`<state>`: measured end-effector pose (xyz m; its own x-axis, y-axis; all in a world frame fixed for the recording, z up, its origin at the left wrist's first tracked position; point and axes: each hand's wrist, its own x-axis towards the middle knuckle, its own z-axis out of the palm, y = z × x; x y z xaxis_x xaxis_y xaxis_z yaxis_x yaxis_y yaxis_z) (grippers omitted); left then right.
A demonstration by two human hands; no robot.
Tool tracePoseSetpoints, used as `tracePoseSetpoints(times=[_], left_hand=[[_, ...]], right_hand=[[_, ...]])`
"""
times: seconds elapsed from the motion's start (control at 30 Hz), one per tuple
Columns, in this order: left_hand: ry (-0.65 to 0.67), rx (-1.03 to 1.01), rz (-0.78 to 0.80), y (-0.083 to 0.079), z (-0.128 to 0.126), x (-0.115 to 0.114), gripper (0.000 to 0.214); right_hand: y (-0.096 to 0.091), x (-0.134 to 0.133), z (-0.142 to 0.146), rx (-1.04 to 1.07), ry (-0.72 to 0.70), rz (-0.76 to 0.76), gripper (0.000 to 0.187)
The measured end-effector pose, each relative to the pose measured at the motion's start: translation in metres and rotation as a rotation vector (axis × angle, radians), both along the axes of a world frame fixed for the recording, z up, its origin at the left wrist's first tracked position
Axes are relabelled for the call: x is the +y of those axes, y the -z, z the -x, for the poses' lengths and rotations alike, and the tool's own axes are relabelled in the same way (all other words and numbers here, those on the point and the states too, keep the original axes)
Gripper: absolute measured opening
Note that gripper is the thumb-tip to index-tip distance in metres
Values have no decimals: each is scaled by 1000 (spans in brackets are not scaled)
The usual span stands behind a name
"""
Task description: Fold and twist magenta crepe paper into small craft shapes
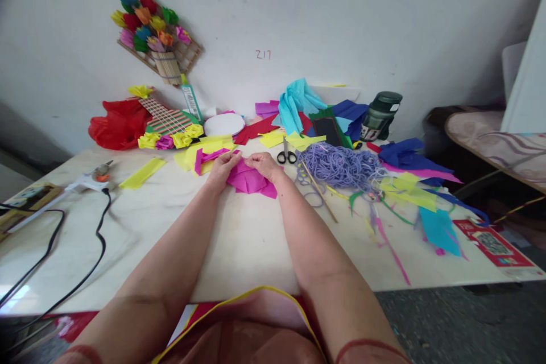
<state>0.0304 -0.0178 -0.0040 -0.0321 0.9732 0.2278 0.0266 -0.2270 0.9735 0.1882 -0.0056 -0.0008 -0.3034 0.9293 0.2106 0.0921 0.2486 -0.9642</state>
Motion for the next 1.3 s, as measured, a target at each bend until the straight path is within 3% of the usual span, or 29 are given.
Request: tracePoseSetpoints(times=[0.1, 0.33, 0.53, 0.73, 1.07, 1.3], left_hand=[[56, 35, 3, 3, 0, 3, 39], [16, 95, -63, 2, 0, 5, 35], [-52, 86, -76, 1, 0, 4, 32], [-29, 39, -53, 2, 0, 4, 36], [-230, 173, -114, 2, -1, 9, 38], [-257, 229, -99, -2, -2, 7, 43]], right_hand=[[0, 0, 0, -6, 4, -28, 21], [4, 6, 1, -68, 14, -72, 23], [4, 5, 1, -57, 53, -17, 27], [3, 2, -1, -54, 115, 11, 29], [3, 1, 2, 41, 117, 56, 31], [-1, 1, 1, 71, 146, 47, 33]])
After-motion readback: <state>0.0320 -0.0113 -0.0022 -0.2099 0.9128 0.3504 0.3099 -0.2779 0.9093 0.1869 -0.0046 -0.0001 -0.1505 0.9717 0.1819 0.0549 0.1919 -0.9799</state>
